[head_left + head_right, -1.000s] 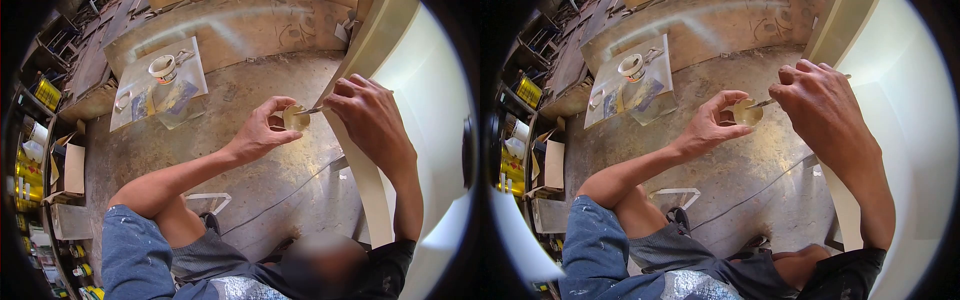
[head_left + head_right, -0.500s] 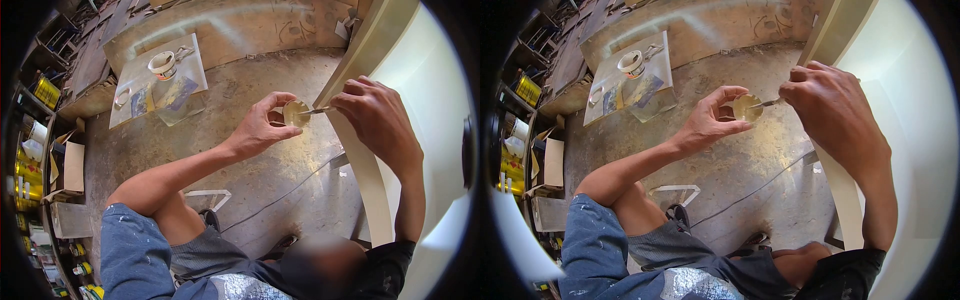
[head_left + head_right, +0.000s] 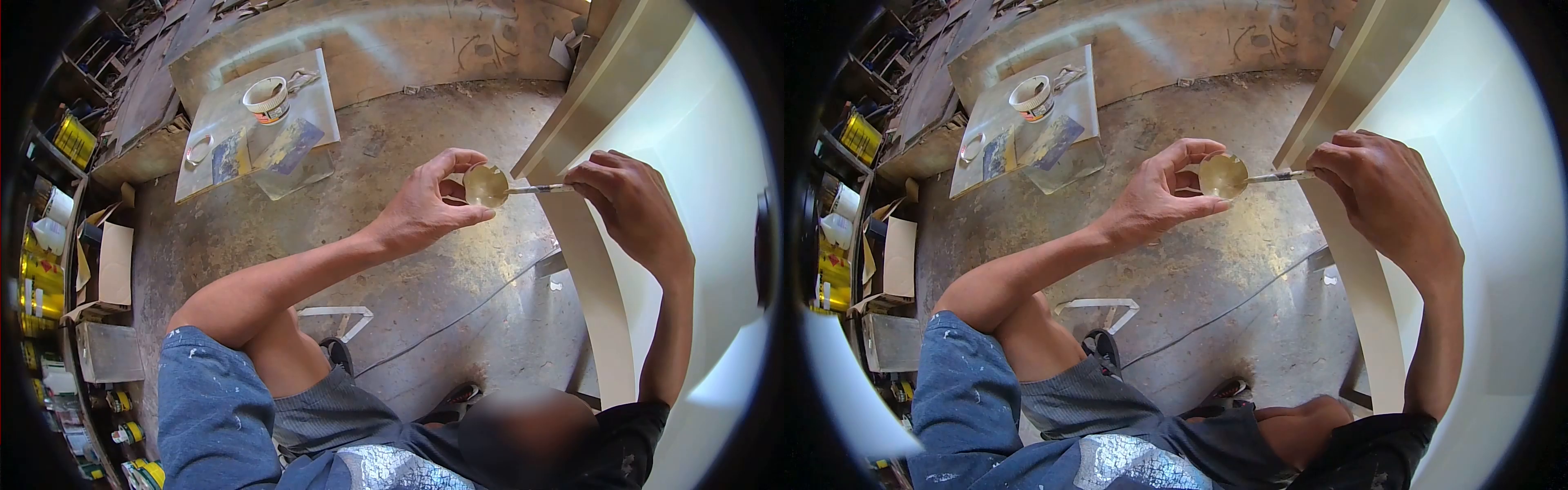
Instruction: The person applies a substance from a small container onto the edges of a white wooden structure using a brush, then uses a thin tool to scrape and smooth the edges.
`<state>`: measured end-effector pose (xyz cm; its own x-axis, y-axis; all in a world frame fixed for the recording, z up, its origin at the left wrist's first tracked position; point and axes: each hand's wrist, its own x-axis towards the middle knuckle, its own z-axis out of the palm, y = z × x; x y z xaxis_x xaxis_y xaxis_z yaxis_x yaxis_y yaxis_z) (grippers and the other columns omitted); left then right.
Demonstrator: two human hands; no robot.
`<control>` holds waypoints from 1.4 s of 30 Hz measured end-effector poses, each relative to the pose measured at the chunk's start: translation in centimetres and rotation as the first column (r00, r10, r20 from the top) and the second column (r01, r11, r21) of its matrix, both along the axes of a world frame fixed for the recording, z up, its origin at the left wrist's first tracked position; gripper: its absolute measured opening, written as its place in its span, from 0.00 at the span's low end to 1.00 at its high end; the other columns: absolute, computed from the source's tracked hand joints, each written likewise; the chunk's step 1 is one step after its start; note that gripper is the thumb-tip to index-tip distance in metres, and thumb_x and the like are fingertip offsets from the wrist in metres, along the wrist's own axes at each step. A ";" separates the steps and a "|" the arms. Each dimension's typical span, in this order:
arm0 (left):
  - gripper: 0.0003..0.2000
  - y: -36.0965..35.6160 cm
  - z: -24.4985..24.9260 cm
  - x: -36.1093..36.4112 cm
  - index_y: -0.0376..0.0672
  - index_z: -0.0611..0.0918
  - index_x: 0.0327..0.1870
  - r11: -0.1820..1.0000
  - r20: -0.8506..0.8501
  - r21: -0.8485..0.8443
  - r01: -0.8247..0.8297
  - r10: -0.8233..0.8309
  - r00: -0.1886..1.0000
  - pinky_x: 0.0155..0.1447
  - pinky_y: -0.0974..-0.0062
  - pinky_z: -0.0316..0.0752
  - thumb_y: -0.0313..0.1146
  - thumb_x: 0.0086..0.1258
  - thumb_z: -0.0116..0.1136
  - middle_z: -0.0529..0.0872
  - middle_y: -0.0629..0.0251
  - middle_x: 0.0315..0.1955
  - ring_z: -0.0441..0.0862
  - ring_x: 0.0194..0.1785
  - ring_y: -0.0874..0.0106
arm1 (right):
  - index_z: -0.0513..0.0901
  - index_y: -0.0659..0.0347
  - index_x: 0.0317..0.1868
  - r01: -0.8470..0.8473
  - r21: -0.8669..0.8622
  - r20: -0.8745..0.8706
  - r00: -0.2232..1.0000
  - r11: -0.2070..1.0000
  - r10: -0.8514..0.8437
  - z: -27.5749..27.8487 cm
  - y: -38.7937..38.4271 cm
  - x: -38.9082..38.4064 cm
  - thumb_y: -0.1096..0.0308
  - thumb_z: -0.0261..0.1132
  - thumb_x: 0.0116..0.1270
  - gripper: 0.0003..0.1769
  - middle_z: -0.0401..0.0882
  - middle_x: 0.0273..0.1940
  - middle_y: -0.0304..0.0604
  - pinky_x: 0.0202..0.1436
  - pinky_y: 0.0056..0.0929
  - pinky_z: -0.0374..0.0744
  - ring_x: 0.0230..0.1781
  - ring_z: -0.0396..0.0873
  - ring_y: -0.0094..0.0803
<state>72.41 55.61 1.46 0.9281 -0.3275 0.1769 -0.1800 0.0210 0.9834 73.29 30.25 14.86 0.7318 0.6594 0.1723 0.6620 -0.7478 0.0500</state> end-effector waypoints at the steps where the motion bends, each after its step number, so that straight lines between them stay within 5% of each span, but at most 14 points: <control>1: 0.32 0.0 0.0 0.0 0.42 0.73 0.68 1.000 -0.001 -0.003 0.001 -0.001 1.000 0.64 0.70 0.81 0.36 0.64 0.76 0.79 0.58 0.60 0.83 0.58 0.68 | 0.90 0.62 0.42 0.004 -0.005 0.002 1.000 1.000 -0.004 -0.1 -0.1 0.1 0.75 0.68 0.70 0.05 0.88 0.39 0.46 0.51 0.38 0.87 0.40 0.87 0.40; 22: 0.32 0.0 0.2 -0.1 0.39 0.73 0.68 0.999 -0.052 -0.016 0.030 -0.031 0.998 0.61 0.74 0.81 0.34 0.65 0.75 0.79 0.59 0.61 0.83 0.55 0.72 | 0.89 0.58 0.42 0.042 0.066 0.077 0.996 0.997 -0.047 -0.4 -1.3 -1.7 0.75 0.71 0.63 0.07 0.86 0.38 0.41 0.45 0.36 0.85 0.41 0.84 0.38; 25: 0.33 -0.2 -0.2 0.0 0.35 0.74 0.67 1.000 -0.013 -0.023 0.003 -0.003 1.000 0.55 0.75 0.83 0.38 0.63 0.76 0.80 0.55 0.58 0.84 0.49 0.73 | 0.88 0.62 0.45 0.071 0.156 0.053 0.995 0.985 -0.080 0.2 -1.9 -1.5 0.76 0.70 0.65 0.08 0.85 0.40 0.45 0.44 0.37 0.85 0.40 0.84 0.40; 28: 0.33 -0.3 -0.2 0.2 0.38 0.72 0.69 1.000 -0.076 0.024 0.010 -0.008 0.997 0.60 0.75 0.81 0.34 0.65 0.75 0.78 0.60 0.62 0.83 0.53 0.74 | 0.87 0.65 0.47 0.008 0.376 0.042 0.999 0.927 -0.026 1.2 -1.2 0.2 0.78 0.68 0.67 0.09 0.84 0.40 0.48 0.45 0.40 0.83 0.39 0.84 0.42; 32: 0.32 -0.9 -0.8 0.7 0.37 0.71 0.70 1.000 -0.117 0.007 -0.009 0.009 0.993 0.61 0.75 0.81 0.31 0.67 0.73 0.78 0.60 0.63 0.82 0.53 0.74 | 0.86 0.66 0.49 -0.148 0.584 0.172 0.984 0.798 0.056 1.7 1.4 4.7 0.74 0.66 0.71 0.09 0.83 0.39 0.48 0.42 0.34 0.80 0.40 0.85 0.37; 35: 0.32 -1.2 -1.1 1.0 0.37 0.70 0.70 0.999 -0.137 0.001 -0.035 0.035 0.990 0.62 0.74 0.80 0.29 0.67 0.72 0.77 0.60 0.63 0.82 0.55 0.74 | 0.90 0.63 0.47 -0.227 0.859 0.189 0.974 0.458 0.128 -0.8 4.6 6.2 0.69 0.68 0.72 0.09 0.88 0.36 0.47 0.39 0.31 0.79 0.33 0.83 0.32; 38: 0.32 -0.4 -1.5 1.4 0.37 0.70 0.70 0.997 -0.154 -0.022 -0.078 0.073 0.985 0.63 0.73 0.80 0.28 0.67 0.72 0.77 0.61 0.62 0.81 0.57 0.73 | 0.90 0.64 0.47 -0.085 0.989 0.052 0.967 0.122 0.250 -4.5 7.2 5.3 0.70 0.69 0.71 0.08 0.88 0.38 0.46 0.40 0.28 0.79 0.35 0.82 0.28; 42: 0.33 1.8 -1.3 1.8 0.35 0.70 0.70 0.979 -0.151 -0.048 -0.196 0.187 0.971 0.61 0.74 0.81 0.29 0.66 0.73 0.79 0.60 0.60 0.80 0.60 0.73 | 0.87 0.67 0.52 0.230 0.960 -0.140 0.886 -0.157 0.442 -9.1 8.9 3.2 0.69 0.68 0.73 0.12 0.85 0.37 0.36 0.40 0.21 0.77 0.35 0.78 0.20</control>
<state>74.19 57.45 0.20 0.9897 -0.1339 0.0503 -0.0423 0.0623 0.9972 76.52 39.16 5.76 0.8696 0.0675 0.4892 0.4344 0.3663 -0.8229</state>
